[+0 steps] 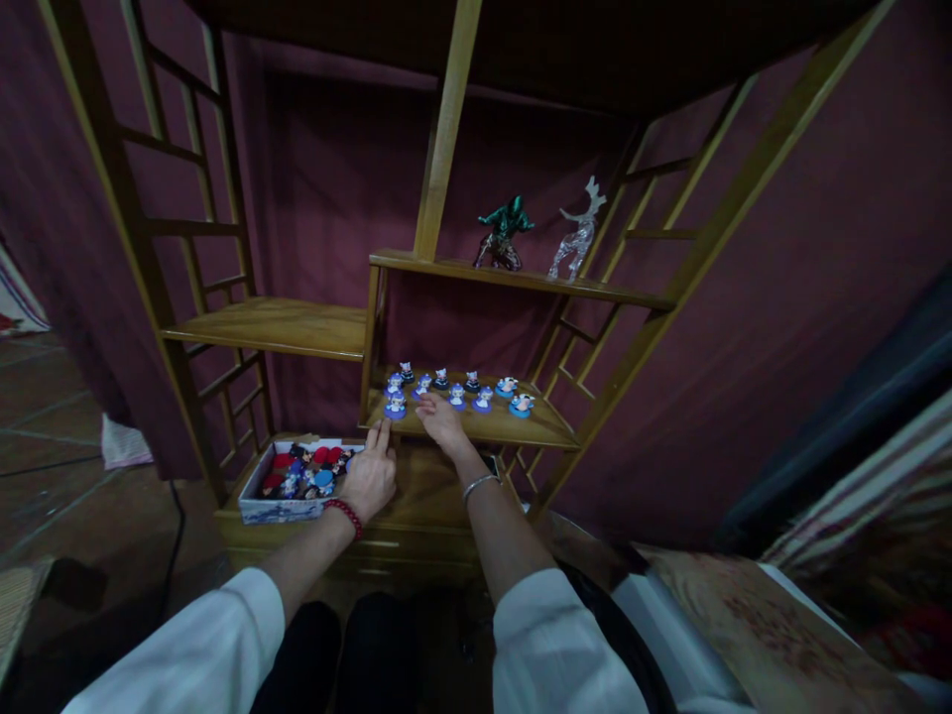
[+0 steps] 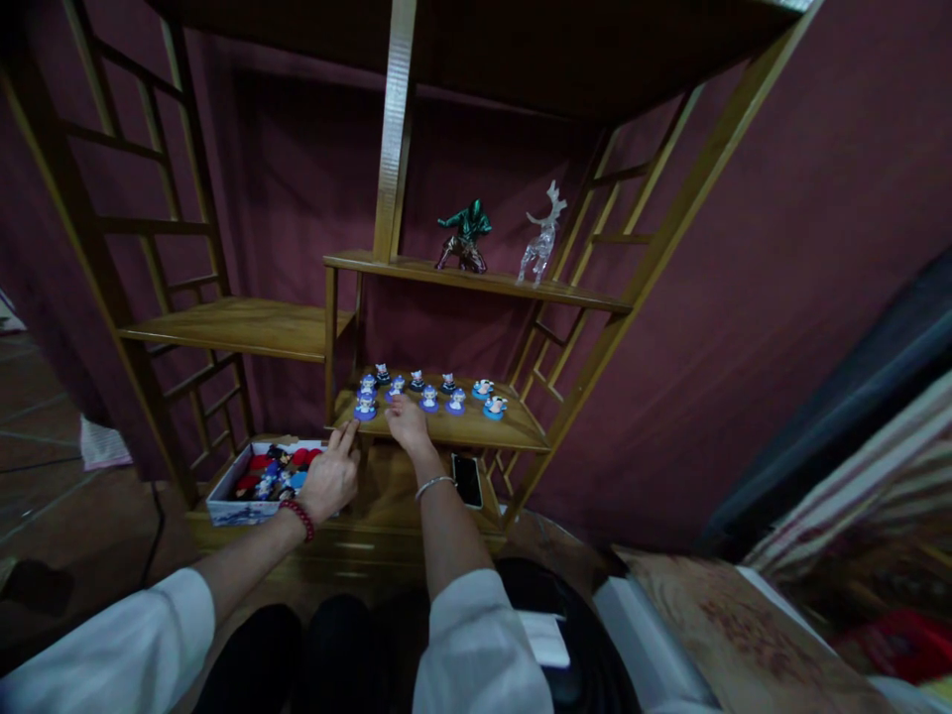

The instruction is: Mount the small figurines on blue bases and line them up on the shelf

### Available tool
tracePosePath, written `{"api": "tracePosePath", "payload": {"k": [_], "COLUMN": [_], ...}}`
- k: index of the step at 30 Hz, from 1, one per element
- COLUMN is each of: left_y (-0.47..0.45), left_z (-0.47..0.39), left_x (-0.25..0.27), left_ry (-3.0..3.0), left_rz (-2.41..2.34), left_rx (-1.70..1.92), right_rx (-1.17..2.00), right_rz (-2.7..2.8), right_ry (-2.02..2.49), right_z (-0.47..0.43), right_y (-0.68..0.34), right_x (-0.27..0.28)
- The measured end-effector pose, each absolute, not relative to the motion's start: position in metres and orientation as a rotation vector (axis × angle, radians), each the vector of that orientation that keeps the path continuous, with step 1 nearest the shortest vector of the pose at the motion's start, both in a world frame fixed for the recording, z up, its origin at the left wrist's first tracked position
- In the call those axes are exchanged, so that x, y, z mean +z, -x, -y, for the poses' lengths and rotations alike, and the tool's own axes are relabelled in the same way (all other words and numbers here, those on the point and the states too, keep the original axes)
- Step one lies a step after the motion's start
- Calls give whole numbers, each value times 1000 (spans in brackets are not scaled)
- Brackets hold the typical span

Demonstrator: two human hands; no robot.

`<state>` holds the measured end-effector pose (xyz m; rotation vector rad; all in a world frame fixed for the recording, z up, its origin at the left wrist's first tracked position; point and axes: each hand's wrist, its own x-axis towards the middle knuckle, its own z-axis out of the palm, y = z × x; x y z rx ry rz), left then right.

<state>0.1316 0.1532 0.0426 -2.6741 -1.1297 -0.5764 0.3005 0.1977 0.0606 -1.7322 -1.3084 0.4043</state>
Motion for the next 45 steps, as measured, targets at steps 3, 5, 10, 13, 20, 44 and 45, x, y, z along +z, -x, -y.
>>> {"api": "tracePosePath", "payload": {"k": [3, 5, 10, 13, 20, 44, 45], "left_y": [-131, -131, -133, -135, -137, -94, -92], "left_z": [-153, -154, -154, -153, -149, -115, -112], "left_x": [43, 44, 44, 43, 41, 27, 22], "left_ry": [2669, 2666, 2663, 2660, 2666, 2949, 2947], "left_rz": [1133, 1125, 1143, 1134, 1183, 1285, 1293], "left_rx": [-566, -563, -518, -507, -441, -464, -457], "right_rx": [391, 366, 268, 178, 29, -227, -204], "right_rz": [1266, 1276, 1338, 1374, 1396, 1413, 1421], "right_ry": [1769, 1784, 1781, 1782, 1780, 1827, 1845], "right_z": [-197, -196, -196, -192, -177, -99, -96], "right_y": [-303, -304, -303, -300, -288, -204, -199], "right_x": [62, 61, 58, 60, 61, 18, 13]}}
